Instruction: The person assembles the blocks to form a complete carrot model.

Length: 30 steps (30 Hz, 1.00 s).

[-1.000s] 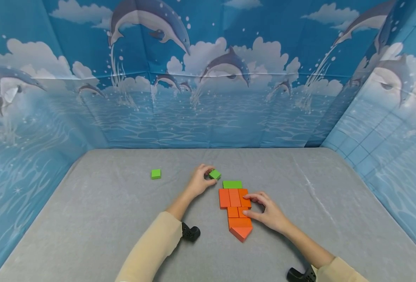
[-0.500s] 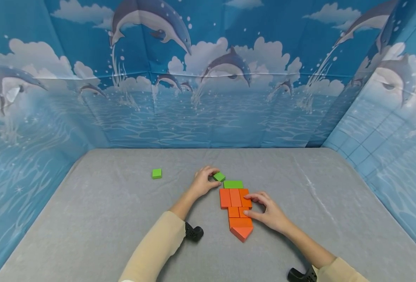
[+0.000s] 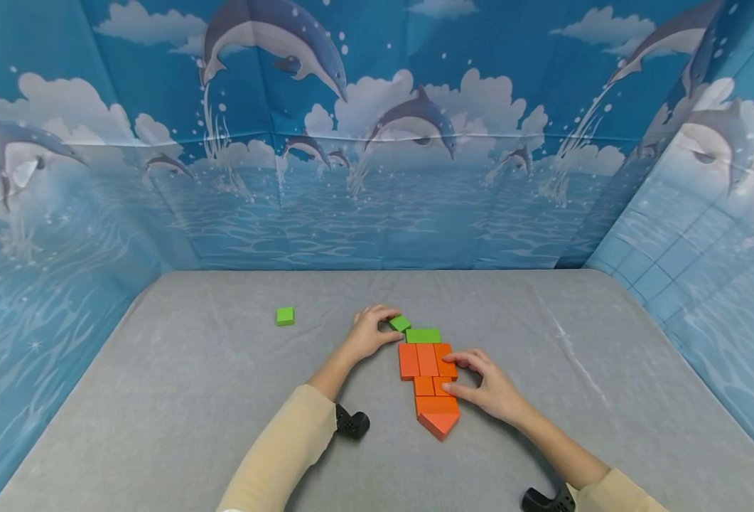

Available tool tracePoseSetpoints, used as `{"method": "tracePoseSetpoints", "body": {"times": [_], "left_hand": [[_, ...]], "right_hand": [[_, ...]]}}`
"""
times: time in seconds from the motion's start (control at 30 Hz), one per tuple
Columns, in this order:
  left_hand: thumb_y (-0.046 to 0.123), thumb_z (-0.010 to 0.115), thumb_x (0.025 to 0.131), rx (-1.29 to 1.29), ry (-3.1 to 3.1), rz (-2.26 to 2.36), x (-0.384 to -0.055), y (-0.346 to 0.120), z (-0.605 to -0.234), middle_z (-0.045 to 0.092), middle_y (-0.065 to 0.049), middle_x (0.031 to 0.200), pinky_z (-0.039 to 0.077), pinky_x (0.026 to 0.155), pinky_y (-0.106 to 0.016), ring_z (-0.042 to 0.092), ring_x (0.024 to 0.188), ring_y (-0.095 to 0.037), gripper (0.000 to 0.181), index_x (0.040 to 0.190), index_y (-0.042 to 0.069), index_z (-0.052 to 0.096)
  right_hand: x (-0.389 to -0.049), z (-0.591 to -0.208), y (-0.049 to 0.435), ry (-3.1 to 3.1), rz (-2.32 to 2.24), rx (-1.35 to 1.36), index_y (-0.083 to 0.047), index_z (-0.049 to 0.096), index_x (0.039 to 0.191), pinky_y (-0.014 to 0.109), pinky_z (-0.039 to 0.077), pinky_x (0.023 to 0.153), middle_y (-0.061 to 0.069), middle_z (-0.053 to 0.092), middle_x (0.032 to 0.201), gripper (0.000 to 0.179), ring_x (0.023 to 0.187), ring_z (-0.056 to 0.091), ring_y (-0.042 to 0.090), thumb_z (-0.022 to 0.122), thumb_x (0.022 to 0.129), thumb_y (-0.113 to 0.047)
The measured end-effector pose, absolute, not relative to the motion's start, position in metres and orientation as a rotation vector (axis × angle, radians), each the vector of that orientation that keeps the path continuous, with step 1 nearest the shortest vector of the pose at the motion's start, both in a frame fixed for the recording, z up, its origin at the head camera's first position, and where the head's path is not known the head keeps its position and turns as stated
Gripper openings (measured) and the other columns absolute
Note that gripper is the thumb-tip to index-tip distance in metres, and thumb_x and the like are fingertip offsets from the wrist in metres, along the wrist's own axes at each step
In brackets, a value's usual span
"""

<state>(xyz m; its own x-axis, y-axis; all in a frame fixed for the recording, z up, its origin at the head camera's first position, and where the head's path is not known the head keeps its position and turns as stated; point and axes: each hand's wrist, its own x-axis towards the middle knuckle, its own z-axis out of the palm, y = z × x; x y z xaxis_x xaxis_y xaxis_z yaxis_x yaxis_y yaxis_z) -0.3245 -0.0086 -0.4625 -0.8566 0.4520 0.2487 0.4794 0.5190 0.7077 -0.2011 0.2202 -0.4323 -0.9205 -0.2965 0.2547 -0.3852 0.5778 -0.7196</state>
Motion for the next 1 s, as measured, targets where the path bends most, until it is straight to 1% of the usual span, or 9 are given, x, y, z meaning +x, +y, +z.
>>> {"method": "tracePoseSetpoints", "body": {"times": [0.23, 0.5, 0.6, 0.77, 0.83, 1.0], "left_hand": [[0.021, 0.069, 0.082, -0.842, -2.719, -1.286, -0.324, -0.010, -0.462, 0.057, -0.008, 0.117, 0.016, 0.104, -0.051, 0.050, 0.106, -0.024, 0.044, 0.123, 0.007, 0.058], [0.020, 0.069, 0.082, -0.835, -2.713, -1.308, -0.325, -0.010, -0.463, 0.057, -0.009, 0.118, 0.016, 0.104, -0.050, 0.050, 0.107, -0.025, 0.045, 0.123, 0.007, 0.058], [0.020, 0.070, 0.081, -0.833, -2.702, -1.341, -0.327, -0.011, -0.465, 0.058, -0.009, 0.115, 0.020, 0.102, -0.049, 0.050, 0.104, -0.024, 0.047, 0.124, 0.006, 0.057], [0.013, 0.070, 0.080, -0.832, -2.593, -1.518, -0.331, -0.023, -0.463, 0.057, -0.016, 0.110, 0.035, 0.092, -0.045, 0.049, 0.101, -0.028, 0.051, 0.126, 0.000, 0.053], [0.011, 0.070, 0.080, -0.816, -2.530, -1.568, -0.334, -0.034, -0.460, 0.056, -0.019, 0.111, 0.039, 0.089, -0.044, 0.049, 0.102, -0.031, 0.050, 0.125, -0.002, 0.053], [0.010, 0.070, 0.080, -0.724, -2.433, -1.571, -0.339, -0.073, -0.457, 0.055, -0.024, 0.112, 0.038, 0.091, -0.047, 0.049, 0.104, -0.036, 0.048, 0.122, -0.004, 0.054]], "right_hand": [[-0.202, -0.433, 0.221, -2.686, 1.274, 0.603, 0.002, 0.059, 0.112, 0.040, 0.042, 0.087, 0.017, 0.054, 0.107, 0.039, 0.098, 0.051, 0.031, 0.073, 0.076, -0.007], [-0.204, -0.434, 0.222, -2.678, 1.295, 0.615, 0.001, 0.059, 0.112, 0.041, 0.041, 0.088, 0.016, 0.054, 0.107, 0.039, 0.098, 0.051, 0.032, 0.072, 0.076, -0.007], [-0.204, -0.435, 0.222, -2.678, 1.291, 0.618, 0.001, 0.059, 0.112, 0.040, 0.041, 0.088, 0.016, 0.054, 0.106, 0.039, 0.097, 0.051, 0.031, 0.073, 0.076, -0.007], [-0.205, -0.436, 0.222, -2.678, 1.285, 0.627, 0.001, 0.059, 0.113, 0.039, 0.041, 0.088, 0.016, 0.054, 0.107, 0.039, 0.098, 0.051, 0.031, 0.072, 0.076, -0.007], [-0.205, -0.436, 0.222, -2.679, 1.287, 0.624, 0.001, 0.059, 0.113, 0.037, 0.041, 0.089, 0.016, 0.054, 0.108, 0.039, 0.098, 0.051, 0.031, 0.072, 0.077, -0.008], [-0.205, -0.435, 0.222, -2.670, 1.296, 0.623, 0.002, 0.059, 0.112, 0.037, 0.041, 0.089, 0.016, 0.054, 0.107, 0.039, 0.097, 0.050, 0.031, 0.072, 0.076, -0.006]]}}
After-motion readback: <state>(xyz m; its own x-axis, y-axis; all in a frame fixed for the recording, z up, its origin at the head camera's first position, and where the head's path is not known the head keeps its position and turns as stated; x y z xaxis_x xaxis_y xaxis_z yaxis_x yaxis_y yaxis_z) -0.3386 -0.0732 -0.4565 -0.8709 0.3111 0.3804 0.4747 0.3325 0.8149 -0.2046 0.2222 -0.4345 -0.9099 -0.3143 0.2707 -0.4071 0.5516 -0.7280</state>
